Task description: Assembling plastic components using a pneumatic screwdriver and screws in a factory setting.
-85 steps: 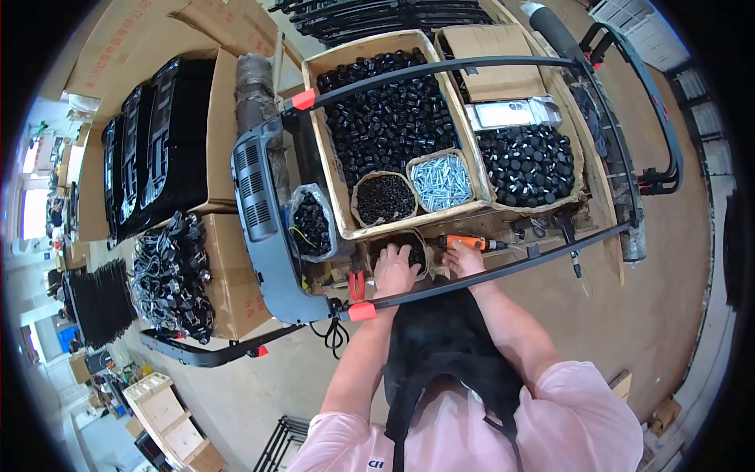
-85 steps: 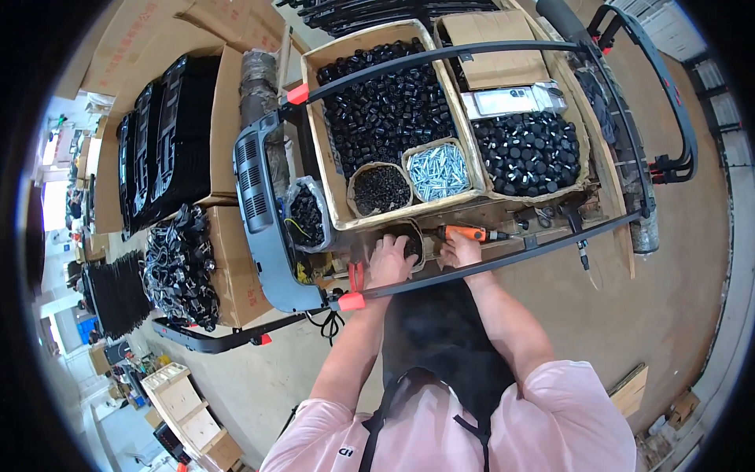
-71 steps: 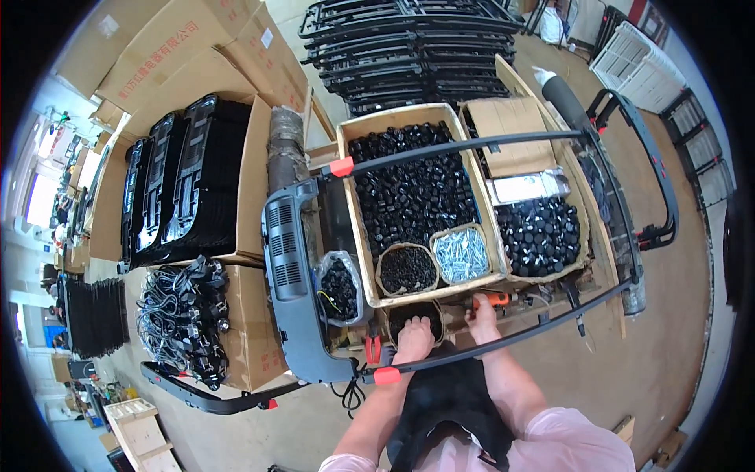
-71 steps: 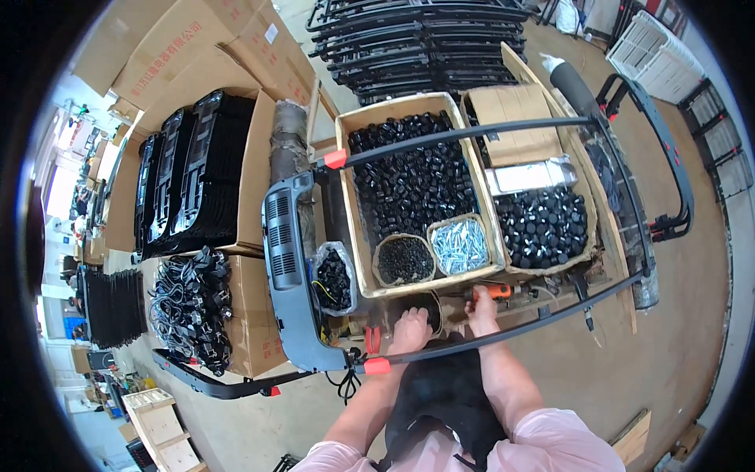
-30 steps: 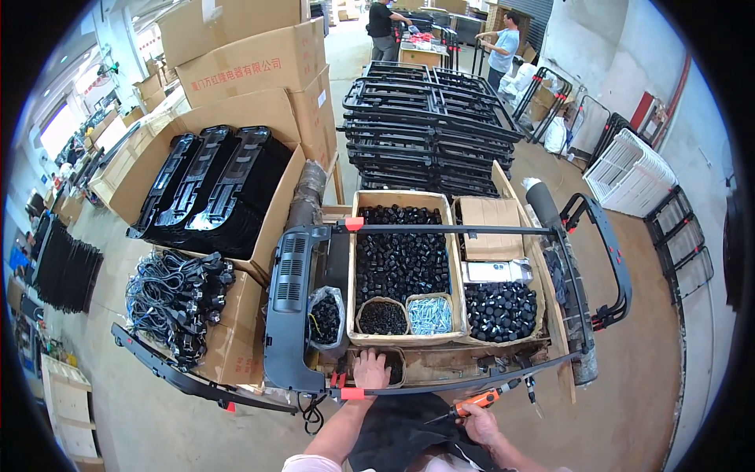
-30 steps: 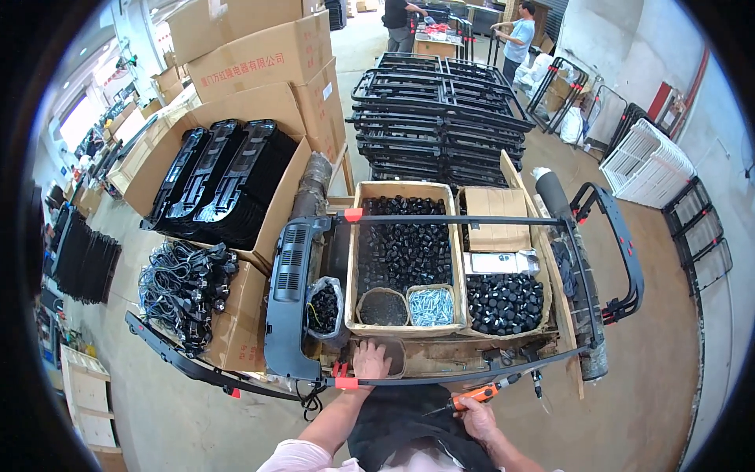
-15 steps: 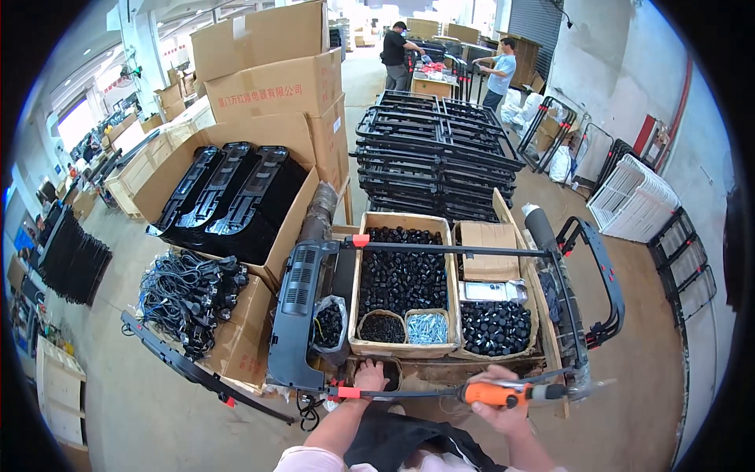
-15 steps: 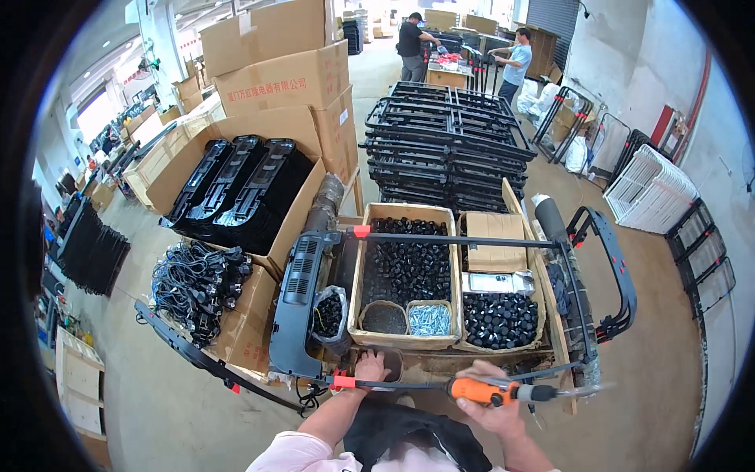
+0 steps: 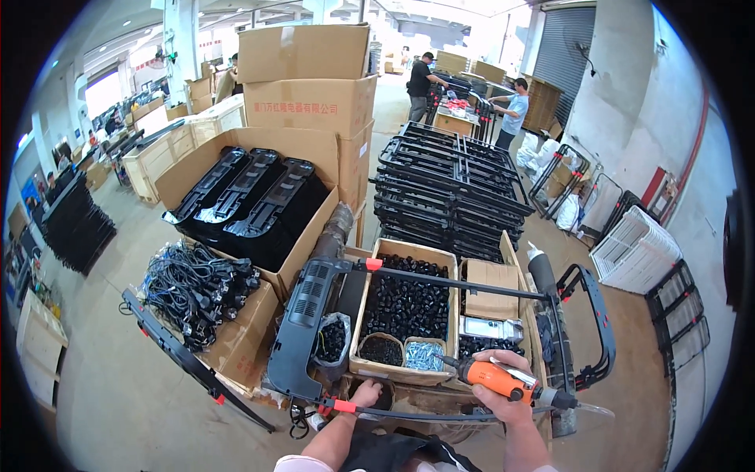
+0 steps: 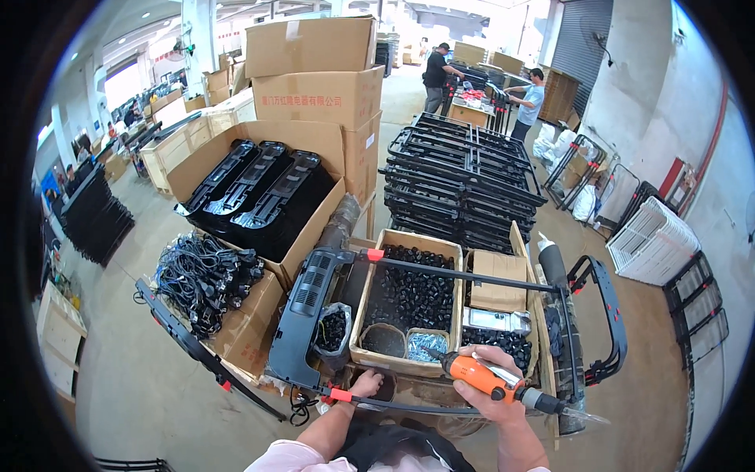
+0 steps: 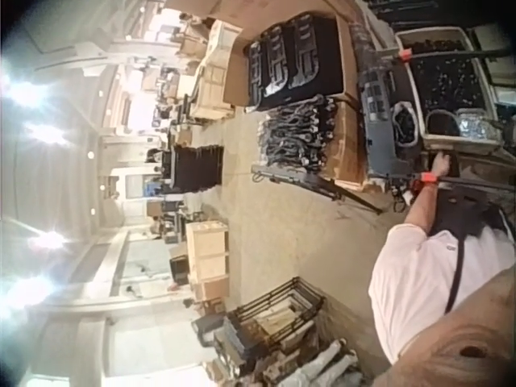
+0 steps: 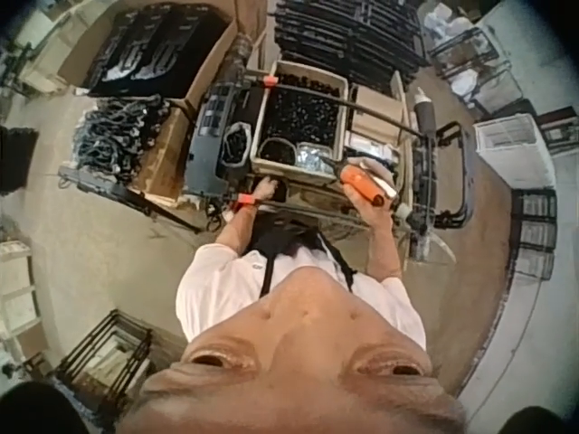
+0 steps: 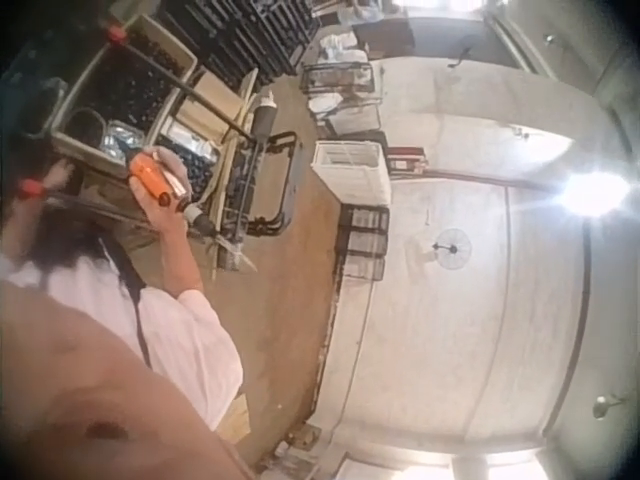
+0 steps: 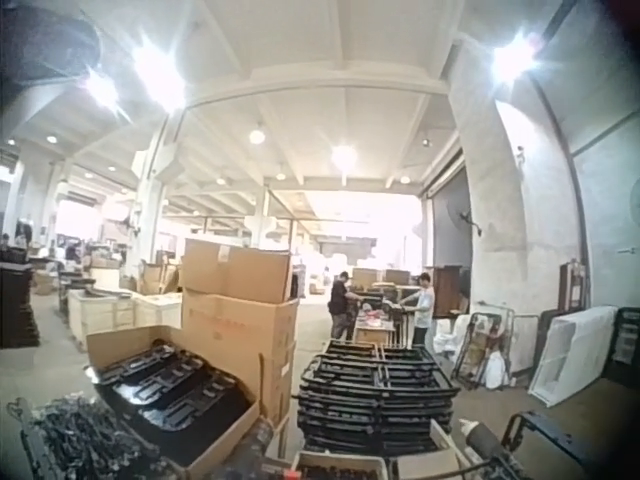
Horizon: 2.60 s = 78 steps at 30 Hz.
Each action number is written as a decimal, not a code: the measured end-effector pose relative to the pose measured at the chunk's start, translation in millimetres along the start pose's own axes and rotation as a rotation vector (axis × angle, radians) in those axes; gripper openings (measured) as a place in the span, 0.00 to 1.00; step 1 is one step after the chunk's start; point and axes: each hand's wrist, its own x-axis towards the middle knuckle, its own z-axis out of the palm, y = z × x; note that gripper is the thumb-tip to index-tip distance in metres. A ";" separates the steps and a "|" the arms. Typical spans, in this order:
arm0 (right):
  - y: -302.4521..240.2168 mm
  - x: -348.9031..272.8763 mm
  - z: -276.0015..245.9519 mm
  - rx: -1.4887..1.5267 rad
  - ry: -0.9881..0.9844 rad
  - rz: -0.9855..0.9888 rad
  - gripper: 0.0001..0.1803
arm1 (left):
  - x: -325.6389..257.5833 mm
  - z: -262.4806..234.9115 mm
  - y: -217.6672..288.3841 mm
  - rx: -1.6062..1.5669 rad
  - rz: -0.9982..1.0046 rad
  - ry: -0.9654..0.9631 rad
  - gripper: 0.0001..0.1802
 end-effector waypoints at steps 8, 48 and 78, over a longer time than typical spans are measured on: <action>12.1 5.1 3.4 0.020 0.054 0.154 0.36 | -13.4 -20.2 31.3 -1.239 -0.442 -0.399 0.13; 95.2 -10.2 103.4 0.479 -0.154 0.563 0.34 | -244.6 -79.0 131.3 -1.156 -0.266 0.274 0.13; 138.9 164.1 296.6 0.041 -0.307 0.529 0.28 | -61.9 -234.1 192.6 -1.788 -0.179 0.117 0.18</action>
